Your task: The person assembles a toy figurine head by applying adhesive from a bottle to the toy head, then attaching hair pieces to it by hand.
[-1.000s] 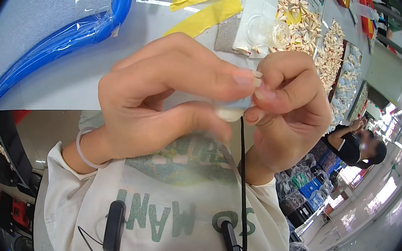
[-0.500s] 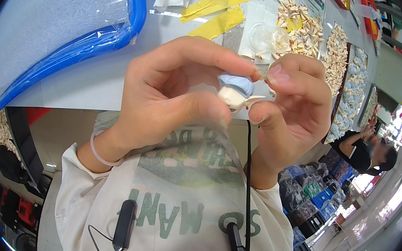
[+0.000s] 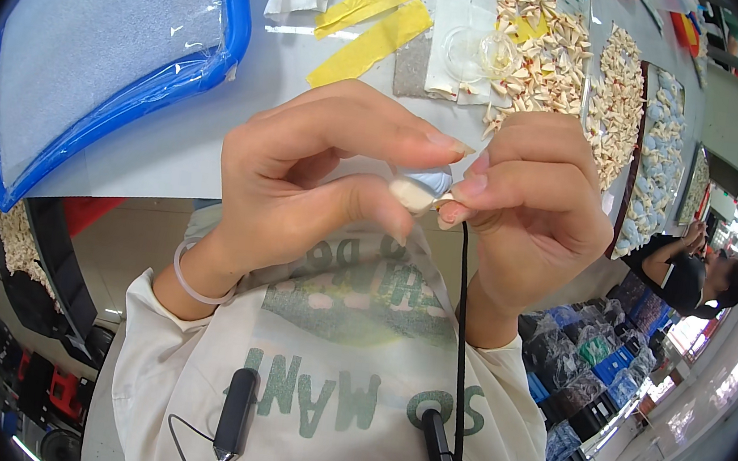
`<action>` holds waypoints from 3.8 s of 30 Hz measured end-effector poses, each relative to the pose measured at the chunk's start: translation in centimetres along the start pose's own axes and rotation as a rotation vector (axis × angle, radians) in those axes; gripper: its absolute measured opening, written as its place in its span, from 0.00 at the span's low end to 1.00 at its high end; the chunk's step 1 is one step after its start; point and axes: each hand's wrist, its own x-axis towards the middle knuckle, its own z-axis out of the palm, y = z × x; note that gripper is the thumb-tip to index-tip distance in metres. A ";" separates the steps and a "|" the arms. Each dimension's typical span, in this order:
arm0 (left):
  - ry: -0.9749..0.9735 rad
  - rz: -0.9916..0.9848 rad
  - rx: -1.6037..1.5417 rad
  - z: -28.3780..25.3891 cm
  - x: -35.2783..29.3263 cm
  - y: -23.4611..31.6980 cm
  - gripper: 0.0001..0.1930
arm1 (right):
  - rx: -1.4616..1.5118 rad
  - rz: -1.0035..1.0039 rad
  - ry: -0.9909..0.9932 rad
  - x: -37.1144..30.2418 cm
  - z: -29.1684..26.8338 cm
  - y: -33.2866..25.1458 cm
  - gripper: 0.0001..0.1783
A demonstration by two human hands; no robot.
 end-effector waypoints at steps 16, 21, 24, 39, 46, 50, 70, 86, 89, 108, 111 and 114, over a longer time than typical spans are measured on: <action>-0.025 -0.003 0.069 0.2 0.0 0.0 0.14 | 0.020 0.017 0.006 -0.2 -0.3 0.1 0.12; -0.036 0.014 -0.029 -0.3 0.4 -0.3 0.17 | 0.022 0.020 0.035 -0.1 0.4 -0.3 0.13; 0.044 -0.020 -0.250 -0.1 0.2 -0.1 0.20 | -0.124 -0.020 -0.029 0.3 0.8 -0.3 0.20; 0.059 -0.275 -0.306 0.7 0.6 1.0 0.28 | -0.464 -0.160 -0.036 0.1 0.3 0.2 0.18; 0.061 -0.238 -0.062 1.3 0.3 0.8 0.25 | -0.452 0.272 0.509 -2.4 -11.9 1.9 0.15; -0.037 -0.253 -0.001 1.5 0.7 0.7 0.20 | -0.632 0.520 0.606 -6.0 -22.3 4.4 0.10; 1.287 -0.311 1.843 -13.9 -7.1 17.7 0.19 | -1.292 0.589 0.091 -5.1 -21.4 3.7 0.15; 1.328 0.229 0.484 -22.0 -17.3 22.8 0.06 | -1.075 0.291 0.135 -3.9 -19.7 1.5 0.10; 1.403 0.353 0.365 -25.4 -19.6 25.2 0.08 | -1.053 0.370 0.171 -3.9 -19.3 0.7 0.10; 1.182 0.915 -0.240 -61.7 7.4 30.7 0.17 | -1.178 0.448 0.106 -2.0 -14.1 -4.4 0.09; 1.084 0.901 -0.137 -65.8 7.2 31.7 0.18 | -1.103 0.471 0.096 -2.0 -14.8 -2.6 0.09; 1.045 0.494 -0.185 -53.5 13.4 24.6 0.17 | -1.165 0.503 0.124 -1.7 -13.9 -4.9 0.09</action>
